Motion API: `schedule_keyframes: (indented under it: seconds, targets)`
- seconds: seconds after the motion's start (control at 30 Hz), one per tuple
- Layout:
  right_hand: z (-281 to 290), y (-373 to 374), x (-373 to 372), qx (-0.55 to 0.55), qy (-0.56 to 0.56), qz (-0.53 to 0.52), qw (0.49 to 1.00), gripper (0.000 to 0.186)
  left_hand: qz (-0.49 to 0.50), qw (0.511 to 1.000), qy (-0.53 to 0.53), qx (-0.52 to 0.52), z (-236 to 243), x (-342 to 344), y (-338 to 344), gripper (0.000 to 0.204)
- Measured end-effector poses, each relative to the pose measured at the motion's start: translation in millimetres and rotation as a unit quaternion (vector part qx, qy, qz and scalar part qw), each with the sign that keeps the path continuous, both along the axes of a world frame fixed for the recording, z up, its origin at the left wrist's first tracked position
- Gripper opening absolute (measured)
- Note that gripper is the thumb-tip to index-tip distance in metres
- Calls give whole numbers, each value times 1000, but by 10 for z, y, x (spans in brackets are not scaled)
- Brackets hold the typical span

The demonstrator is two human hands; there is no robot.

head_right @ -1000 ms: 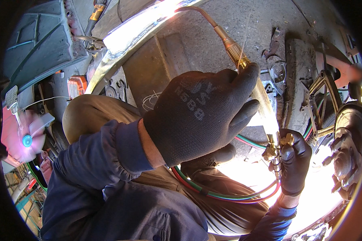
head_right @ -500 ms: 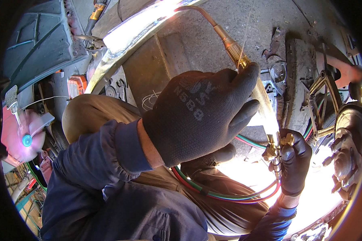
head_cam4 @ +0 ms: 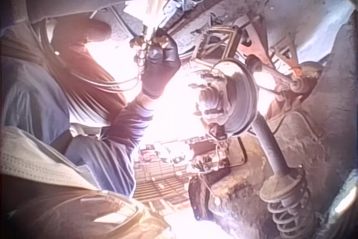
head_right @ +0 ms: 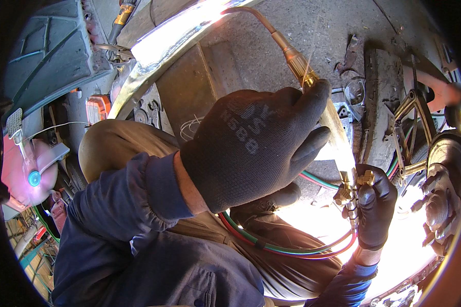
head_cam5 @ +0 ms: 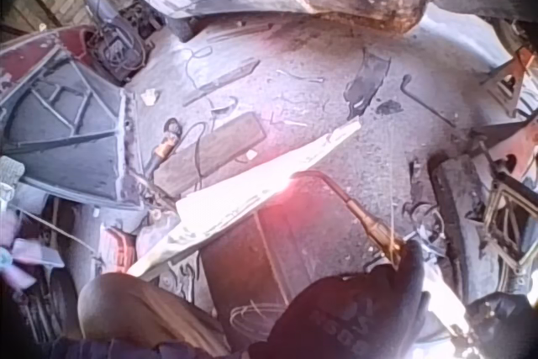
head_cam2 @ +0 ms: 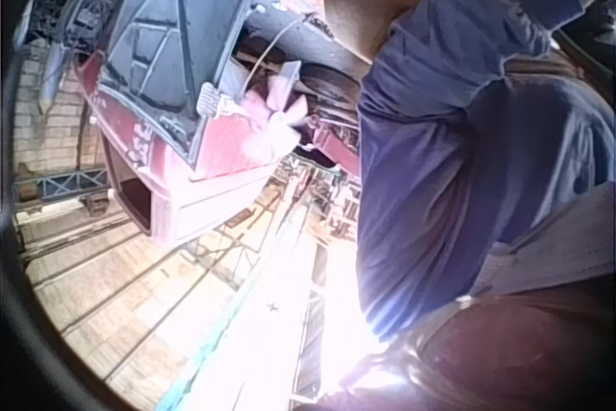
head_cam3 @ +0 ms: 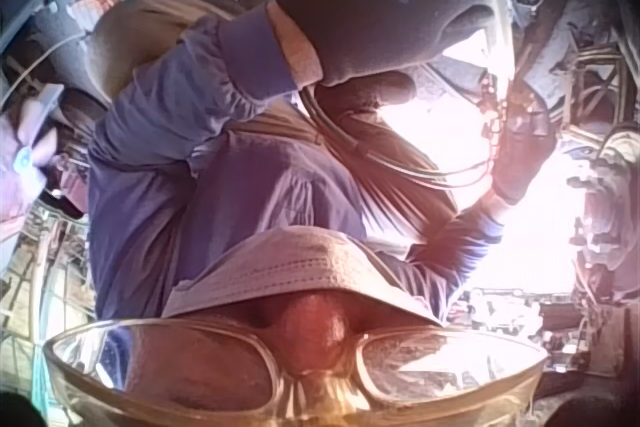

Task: The person uses a welding torch to heat and fuse a metal piece, then hammers the weld to smooth and shape it. The person repeats the welding and hammering process on the same metal piece.

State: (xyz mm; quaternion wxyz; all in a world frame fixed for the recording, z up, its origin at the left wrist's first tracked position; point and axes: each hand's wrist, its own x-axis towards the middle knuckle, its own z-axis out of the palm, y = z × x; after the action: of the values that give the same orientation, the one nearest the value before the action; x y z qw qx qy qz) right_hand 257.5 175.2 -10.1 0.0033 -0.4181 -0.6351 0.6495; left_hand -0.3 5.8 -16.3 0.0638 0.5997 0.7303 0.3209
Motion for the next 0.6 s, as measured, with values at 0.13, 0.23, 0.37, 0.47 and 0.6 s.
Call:
schedule_keyframes:
  seconds: [0.13,0.23,0.37,0.47,0.6]
  targets:
    - [5,9,-7,-12,8,7,1000,68,8,1000,-19,2,-15,6,7,56]
    - [2,11,-13,-4,4,13,1000,69,5,1000,-15,21,-39,-3,4,56]
    - [-8,2,-17,10,4,16,1000,69,1,1000,-20,10,-39,-1,-3,56]
    - [-7,-5,-16,15,3,14,1000,70,-1,1000,-27,-11,-12,5,-24,56]
    - [7,0,-16,10,7,19,1000,70,1,1000,4,-19,1,20,-44,57]
